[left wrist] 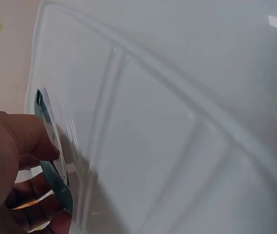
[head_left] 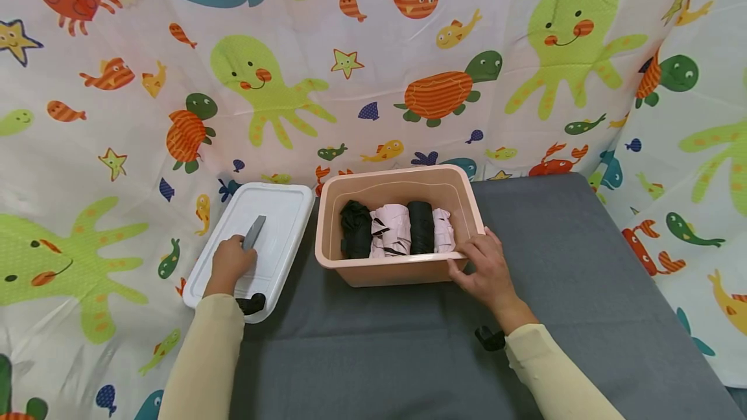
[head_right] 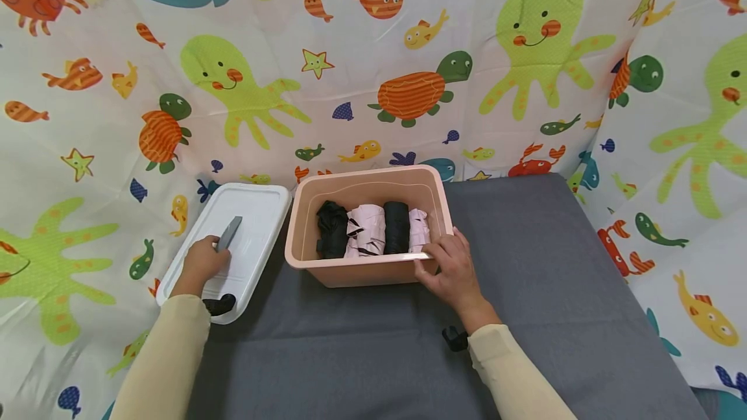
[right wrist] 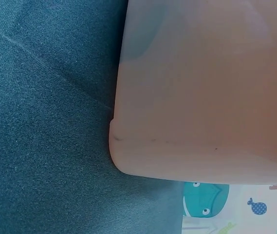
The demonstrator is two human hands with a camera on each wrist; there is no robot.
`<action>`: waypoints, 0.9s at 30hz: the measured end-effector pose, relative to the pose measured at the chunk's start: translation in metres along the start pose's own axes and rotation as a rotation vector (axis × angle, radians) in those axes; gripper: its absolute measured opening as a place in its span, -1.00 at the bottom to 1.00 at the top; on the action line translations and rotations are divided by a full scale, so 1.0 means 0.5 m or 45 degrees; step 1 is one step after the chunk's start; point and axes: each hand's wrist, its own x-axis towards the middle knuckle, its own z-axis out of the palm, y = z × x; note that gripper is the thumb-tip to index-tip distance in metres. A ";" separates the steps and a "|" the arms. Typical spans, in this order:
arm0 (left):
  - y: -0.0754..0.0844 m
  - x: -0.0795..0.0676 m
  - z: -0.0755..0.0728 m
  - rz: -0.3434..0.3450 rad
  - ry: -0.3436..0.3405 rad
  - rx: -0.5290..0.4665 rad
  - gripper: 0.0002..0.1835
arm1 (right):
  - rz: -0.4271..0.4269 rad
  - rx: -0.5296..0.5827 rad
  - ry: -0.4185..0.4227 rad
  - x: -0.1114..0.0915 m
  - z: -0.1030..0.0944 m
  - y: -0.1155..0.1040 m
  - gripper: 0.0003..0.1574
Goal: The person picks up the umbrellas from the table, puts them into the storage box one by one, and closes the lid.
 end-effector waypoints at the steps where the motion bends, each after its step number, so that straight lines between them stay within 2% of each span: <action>1: 0.002 0.001 -0.004 0.003 -0.007 -0.003 -0.40 | 0.002 -0.005 -0.006 0.000 0.000 0.000 -0.38; 8: 0.010 0.005 -0.032 0.048 -0.026 -0.011 -0.41 | 0.001 -0.018 -0.016 0.003 -0.003 -0.002 -0.36; 18: 0.021 0.005 -0.052 0.102 -0.077 -0.033 -0.42 | 0.021 -0.028 -0.040 0.004 -0.007 -0.004 -0.33; 27: 0.033 0.002 -0.075 0.239 -0.116 -0.002 -0.43 | 0.026 -0.010 -0.028 0.000 -0.002 -0.003 -0.36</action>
